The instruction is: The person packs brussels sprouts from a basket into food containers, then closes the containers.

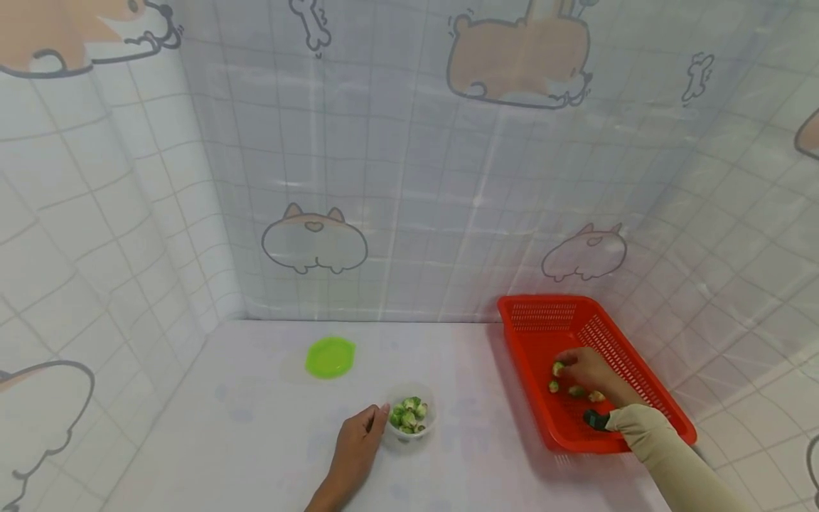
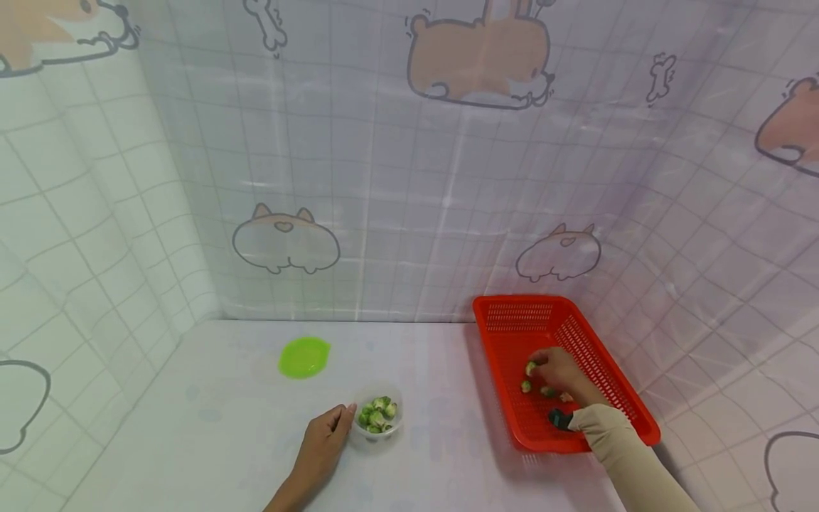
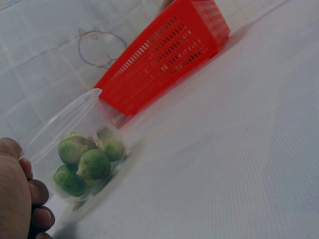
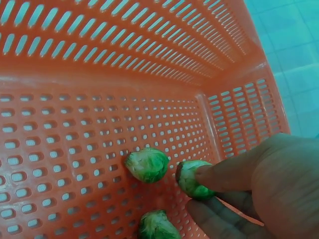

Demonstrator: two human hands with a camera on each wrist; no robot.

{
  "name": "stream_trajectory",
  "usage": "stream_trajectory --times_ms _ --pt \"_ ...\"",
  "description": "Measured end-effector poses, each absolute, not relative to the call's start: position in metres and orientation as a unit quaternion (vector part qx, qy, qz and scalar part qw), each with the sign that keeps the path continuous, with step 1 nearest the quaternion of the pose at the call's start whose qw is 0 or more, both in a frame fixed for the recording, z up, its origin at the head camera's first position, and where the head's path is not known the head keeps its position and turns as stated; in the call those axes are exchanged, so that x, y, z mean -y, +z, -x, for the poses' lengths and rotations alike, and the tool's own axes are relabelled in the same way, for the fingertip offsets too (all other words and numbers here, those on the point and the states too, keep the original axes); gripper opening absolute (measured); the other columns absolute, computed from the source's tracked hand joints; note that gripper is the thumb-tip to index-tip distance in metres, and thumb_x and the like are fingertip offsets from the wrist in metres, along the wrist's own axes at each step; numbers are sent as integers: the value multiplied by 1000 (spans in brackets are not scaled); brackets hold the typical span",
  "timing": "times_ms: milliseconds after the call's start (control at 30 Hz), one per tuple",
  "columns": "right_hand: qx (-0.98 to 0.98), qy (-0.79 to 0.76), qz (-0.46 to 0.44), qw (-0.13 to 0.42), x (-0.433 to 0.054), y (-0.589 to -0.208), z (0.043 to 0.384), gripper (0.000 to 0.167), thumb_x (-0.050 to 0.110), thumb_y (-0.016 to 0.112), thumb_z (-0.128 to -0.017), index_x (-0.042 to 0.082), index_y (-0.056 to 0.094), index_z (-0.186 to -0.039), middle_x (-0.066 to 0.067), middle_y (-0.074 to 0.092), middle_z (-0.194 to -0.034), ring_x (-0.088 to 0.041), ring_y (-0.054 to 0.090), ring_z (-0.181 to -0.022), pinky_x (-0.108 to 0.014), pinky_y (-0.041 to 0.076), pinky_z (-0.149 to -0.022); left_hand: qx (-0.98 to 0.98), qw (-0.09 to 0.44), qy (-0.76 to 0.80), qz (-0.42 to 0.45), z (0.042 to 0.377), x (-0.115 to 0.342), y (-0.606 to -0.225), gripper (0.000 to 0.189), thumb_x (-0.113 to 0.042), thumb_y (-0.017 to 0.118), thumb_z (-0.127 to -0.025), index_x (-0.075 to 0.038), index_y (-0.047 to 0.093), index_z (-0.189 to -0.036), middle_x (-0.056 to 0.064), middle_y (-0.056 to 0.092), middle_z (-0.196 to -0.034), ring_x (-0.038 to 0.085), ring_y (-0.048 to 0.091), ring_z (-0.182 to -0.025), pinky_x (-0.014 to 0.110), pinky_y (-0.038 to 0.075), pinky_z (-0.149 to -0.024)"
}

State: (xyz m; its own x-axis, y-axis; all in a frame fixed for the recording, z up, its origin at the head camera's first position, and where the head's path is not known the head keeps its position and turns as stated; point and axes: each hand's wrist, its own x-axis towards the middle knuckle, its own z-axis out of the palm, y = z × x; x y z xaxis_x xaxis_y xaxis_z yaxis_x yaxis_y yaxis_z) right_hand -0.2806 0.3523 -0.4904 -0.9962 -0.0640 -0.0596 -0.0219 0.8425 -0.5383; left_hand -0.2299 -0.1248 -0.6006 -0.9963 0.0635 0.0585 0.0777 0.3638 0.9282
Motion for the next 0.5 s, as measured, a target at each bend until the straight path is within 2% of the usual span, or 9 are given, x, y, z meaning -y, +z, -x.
stream_trajectory --times_ms 233,500 --pt "-958 -285 23 8 -353 -490 283 32 6 71 -92 -7 67 -121 -21 70 -111 -33 66 -99 -49 54 -84 827 2 -561 38 232 124 -601 47 -47 52 -104 -14 49 -71 -5 42 -59 10 40 -55 24 34 -49" --pt "-947 -321 20 -8 -351 -488 284 33 9 70 -95 -4 66 -124 -21 69 -119 -34 65 -104 -41 56 -80 827 8 -560 40 231 125 -603 52 -56 51 -101 -15 49 -70 -5 41 -59 9 39 -54 24 33 -49"
